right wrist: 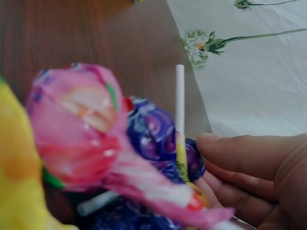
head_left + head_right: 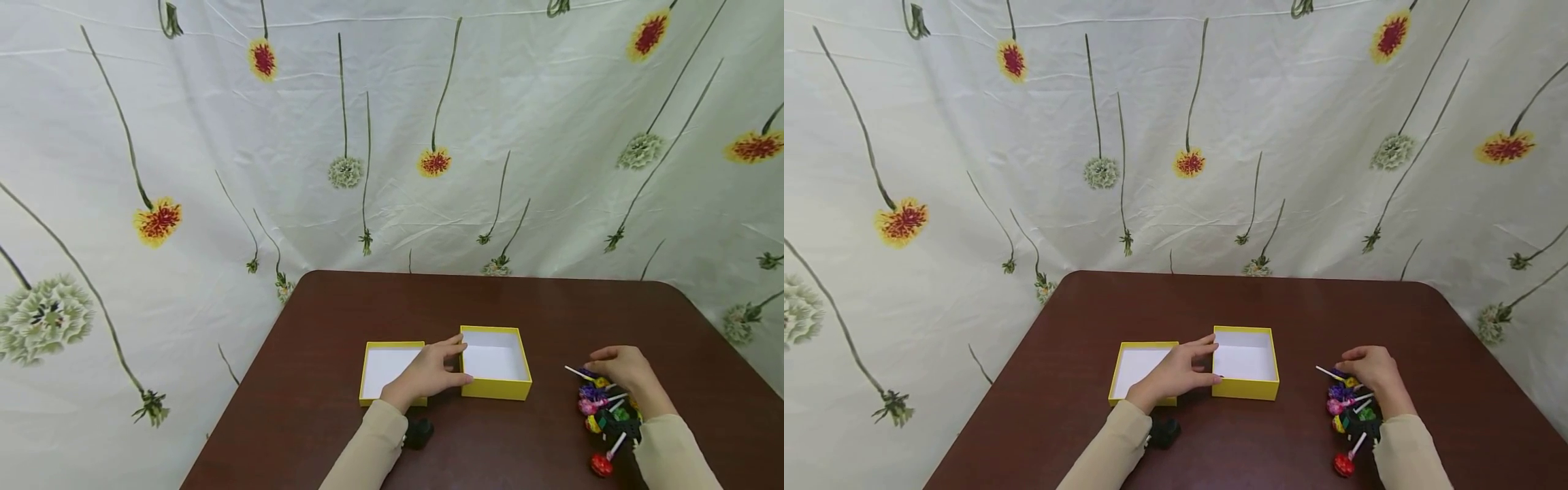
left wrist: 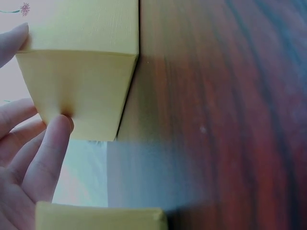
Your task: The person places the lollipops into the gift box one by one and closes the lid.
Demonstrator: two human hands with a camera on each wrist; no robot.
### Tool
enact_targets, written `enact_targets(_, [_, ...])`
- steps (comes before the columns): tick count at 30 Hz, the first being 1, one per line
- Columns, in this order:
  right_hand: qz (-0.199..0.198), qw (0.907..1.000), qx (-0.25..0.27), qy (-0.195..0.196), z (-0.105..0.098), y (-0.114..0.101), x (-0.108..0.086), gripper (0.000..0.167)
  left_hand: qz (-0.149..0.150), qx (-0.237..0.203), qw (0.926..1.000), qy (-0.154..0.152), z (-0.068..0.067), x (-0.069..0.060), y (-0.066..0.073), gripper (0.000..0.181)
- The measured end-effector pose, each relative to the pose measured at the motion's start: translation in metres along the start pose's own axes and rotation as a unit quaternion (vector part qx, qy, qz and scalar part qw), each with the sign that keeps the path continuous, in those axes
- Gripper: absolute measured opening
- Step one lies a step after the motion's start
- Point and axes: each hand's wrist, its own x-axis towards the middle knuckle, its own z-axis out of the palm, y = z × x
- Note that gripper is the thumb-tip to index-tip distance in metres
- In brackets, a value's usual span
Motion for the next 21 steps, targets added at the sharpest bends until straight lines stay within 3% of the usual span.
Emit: enact_targets(21, [-0.002,0.9996,0.024,-0.017,0.0041,0.0038,0.0038,0.036,-0.001,0.001,1.0000,0.000,-0.0006,0.0005,-0.0003,0.069])
